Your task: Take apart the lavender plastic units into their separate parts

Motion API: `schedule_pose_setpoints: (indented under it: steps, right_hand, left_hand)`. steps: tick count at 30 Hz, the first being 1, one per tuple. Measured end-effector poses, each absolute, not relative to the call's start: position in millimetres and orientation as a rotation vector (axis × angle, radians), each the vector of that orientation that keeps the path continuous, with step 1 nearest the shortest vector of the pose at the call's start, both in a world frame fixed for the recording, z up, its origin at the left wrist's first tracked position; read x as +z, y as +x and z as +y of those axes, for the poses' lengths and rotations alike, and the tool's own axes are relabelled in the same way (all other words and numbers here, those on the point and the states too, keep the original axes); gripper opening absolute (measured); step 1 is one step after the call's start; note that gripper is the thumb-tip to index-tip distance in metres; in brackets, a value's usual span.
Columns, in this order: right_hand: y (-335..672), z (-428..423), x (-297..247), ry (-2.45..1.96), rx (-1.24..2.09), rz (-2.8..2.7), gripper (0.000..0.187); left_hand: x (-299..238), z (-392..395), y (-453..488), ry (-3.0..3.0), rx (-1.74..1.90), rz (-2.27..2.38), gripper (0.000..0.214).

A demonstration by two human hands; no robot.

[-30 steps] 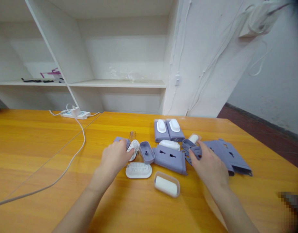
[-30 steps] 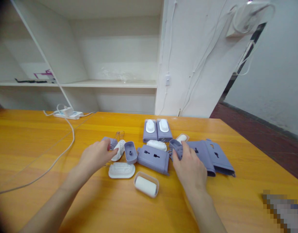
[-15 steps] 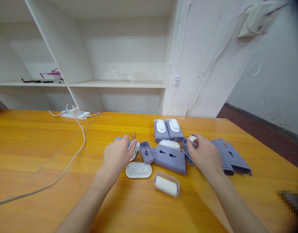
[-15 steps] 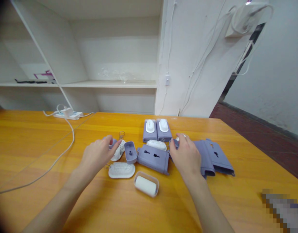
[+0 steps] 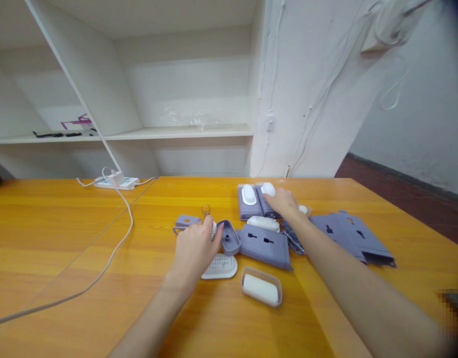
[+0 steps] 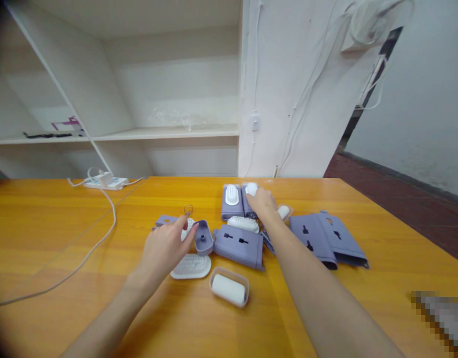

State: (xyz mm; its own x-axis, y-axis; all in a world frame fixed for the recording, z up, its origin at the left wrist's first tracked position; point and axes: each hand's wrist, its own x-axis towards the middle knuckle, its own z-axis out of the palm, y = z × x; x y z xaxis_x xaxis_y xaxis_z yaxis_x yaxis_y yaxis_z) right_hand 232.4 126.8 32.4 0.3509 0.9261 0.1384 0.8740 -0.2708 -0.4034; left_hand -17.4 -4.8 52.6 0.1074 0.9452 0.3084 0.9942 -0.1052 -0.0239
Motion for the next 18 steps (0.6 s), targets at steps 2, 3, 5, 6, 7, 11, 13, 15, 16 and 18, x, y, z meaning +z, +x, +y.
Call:
schedule_pose_setpoints:
  steps: [2, 3, 5, 6, 7, 11, 13, 15, 16, 18]
  right_hand:
    - [232.1, 129.3, 28.7, -2.207, 0.205, -1.506, 0.041]
    - [232.4, 130.0, 27.4, -2.200, 0.220, -1.466, 0.038]
    - [234.6, 131.1, 25.9, -2.178, 0.250, -1.374, 0.033]
    - [236.6, 131.8, 25.6, -2.163, 0.267, -1.319, 0.032]
    - [239.2, 132.5, 25.5, -2.146, 0.285, -1.258, 0.030]
    - [251.8, 133.4, 28.3, -2.029, 0.339, -0.982, 0.030]
    - [255.9, 129.6, 32.9, -1.911, 0.359, -0.893, 0.034]
    - [255.9, 120.4, 39.9, -1.760, 0.394, -0.862, 0.039]
    - [254.2, 113.5, 44.0, -1.680, 0.417, -0.863, 0.041]
    - [247.4, 95.4, 52.3, -1.527, 0.470, -0.880, 0.044]
  left_hand:
    - [51.1, -5.1, -16.8, -2.164, -0.353, -1.907, 0.033]
    - [50.7, -5.3, -16.5, -2.162, -0.368, -1.898, 0.033]
    - [50.5, -5.8, -16.0, -2.152, -0.389, -1.888, 0.033]
    - [50.7, -6.0, -15.8, -2.146, -0.400, -1.885, 0.033]
    - [51.1, -6.3, -15.6, -2.141, -0.412, -1.884, 0.033]
    - [54.2, -5.8, -17.5, -2.140, -0.462, -1.909, 0.032]
    - [56.3, -4.6, -20.7, -2.143, -0.502, -1.926, 0.031]
    - [58.3, -3.4, -24.4, -2.136, -0.585, -1.934, 0.032]
    - [59.3, -3.1, -25.6, -2.135, -0.658, -1.938, 0.032]
    - [61.2, -3.4, -25.4, -2.148, -0.901, -1.944, 0.032]
